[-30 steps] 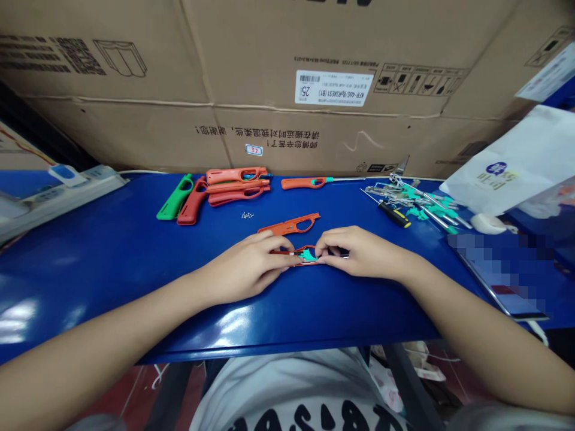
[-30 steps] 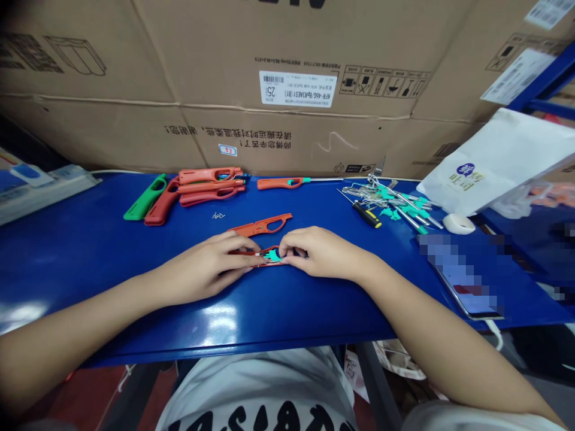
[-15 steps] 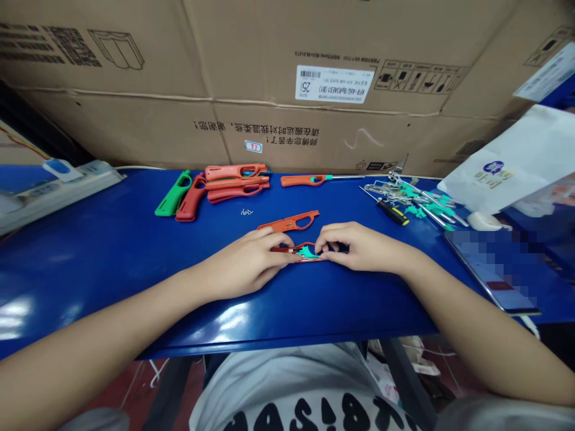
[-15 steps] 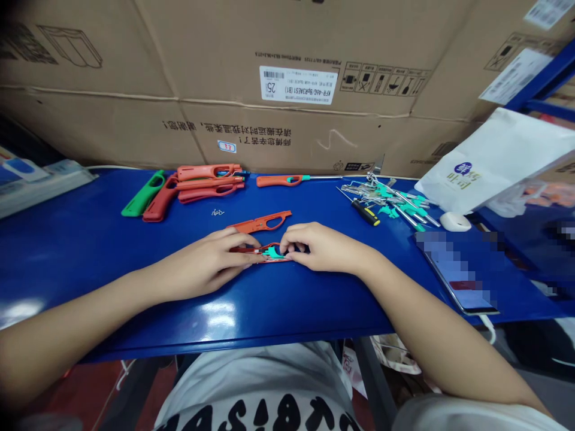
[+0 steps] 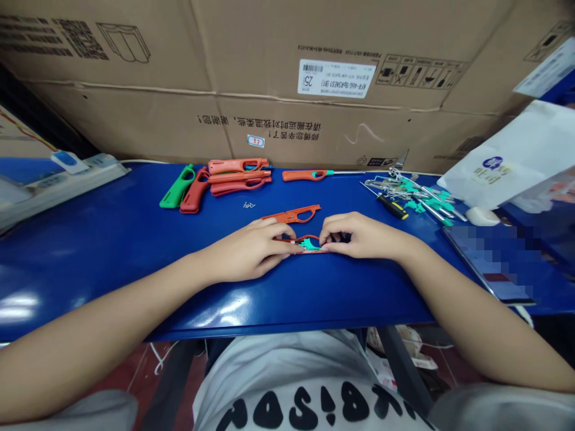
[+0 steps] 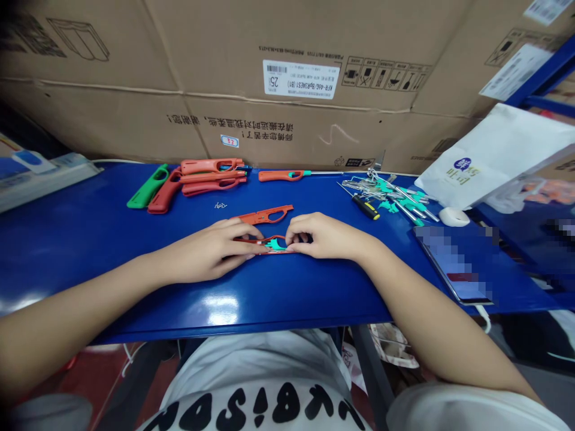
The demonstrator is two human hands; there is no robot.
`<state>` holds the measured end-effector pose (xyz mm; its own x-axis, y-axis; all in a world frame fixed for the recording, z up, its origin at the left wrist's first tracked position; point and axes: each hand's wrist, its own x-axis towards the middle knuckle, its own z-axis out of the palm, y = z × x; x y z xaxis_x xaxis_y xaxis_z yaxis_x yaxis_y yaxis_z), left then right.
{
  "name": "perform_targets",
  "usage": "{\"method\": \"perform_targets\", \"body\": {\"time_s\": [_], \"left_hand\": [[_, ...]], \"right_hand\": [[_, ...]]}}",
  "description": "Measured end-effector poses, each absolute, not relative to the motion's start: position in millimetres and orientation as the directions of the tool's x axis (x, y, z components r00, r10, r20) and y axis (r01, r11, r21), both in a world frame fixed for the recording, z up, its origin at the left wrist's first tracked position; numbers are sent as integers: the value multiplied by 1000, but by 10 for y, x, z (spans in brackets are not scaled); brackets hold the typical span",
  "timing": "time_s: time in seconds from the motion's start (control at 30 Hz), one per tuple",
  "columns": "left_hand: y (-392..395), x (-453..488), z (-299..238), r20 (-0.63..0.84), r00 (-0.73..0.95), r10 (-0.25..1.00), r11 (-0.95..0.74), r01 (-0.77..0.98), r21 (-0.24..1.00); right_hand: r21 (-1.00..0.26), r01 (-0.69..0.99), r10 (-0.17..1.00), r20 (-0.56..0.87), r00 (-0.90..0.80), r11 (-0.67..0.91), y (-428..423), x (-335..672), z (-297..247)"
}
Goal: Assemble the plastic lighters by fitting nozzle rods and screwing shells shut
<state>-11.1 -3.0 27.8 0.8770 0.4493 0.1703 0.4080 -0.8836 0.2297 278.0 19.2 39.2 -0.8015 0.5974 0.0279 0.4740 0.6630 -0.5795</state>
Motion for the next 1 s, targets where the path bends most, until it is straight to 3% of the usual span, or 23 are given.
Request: {"method": "perform_targets", "body": {"time_s": [0.2, 0.37, 0.53, 0.83, 0.93, 1.0], "left_hand": [[-23, -103, 268, 203, 878, 432, -894, 387, 227], [38, -158, 318, 367, 750, 551, -834, 483, 267], [180, -258, 320, 410, 730, 547, -837, 497, 230], [202, -278, 262, 357, 759, 545, -838, 503, 211], [183, -270, 272, 403, 733, 548, -835, 511, 205], [171, -270, 275, 432, 722, 540, -838, 512, 190]], "right_hand": [[-606, 417, 580, 91, -810, 677, 215, 2773, 358], [-491, 440, 635, 363, -682, 752, 345, 2770, 200], [-398, 596, 706, 239, -667, 698, 471, 2829, 38], [-499, 538, 718, 303, -626, 679, 401, 2779, 129], [-644, 531, 817, 286, -500, 550, 326, 2701, 173], [-789, 441, 878, 248, -409, 428, 293, 2652, 191]]}}
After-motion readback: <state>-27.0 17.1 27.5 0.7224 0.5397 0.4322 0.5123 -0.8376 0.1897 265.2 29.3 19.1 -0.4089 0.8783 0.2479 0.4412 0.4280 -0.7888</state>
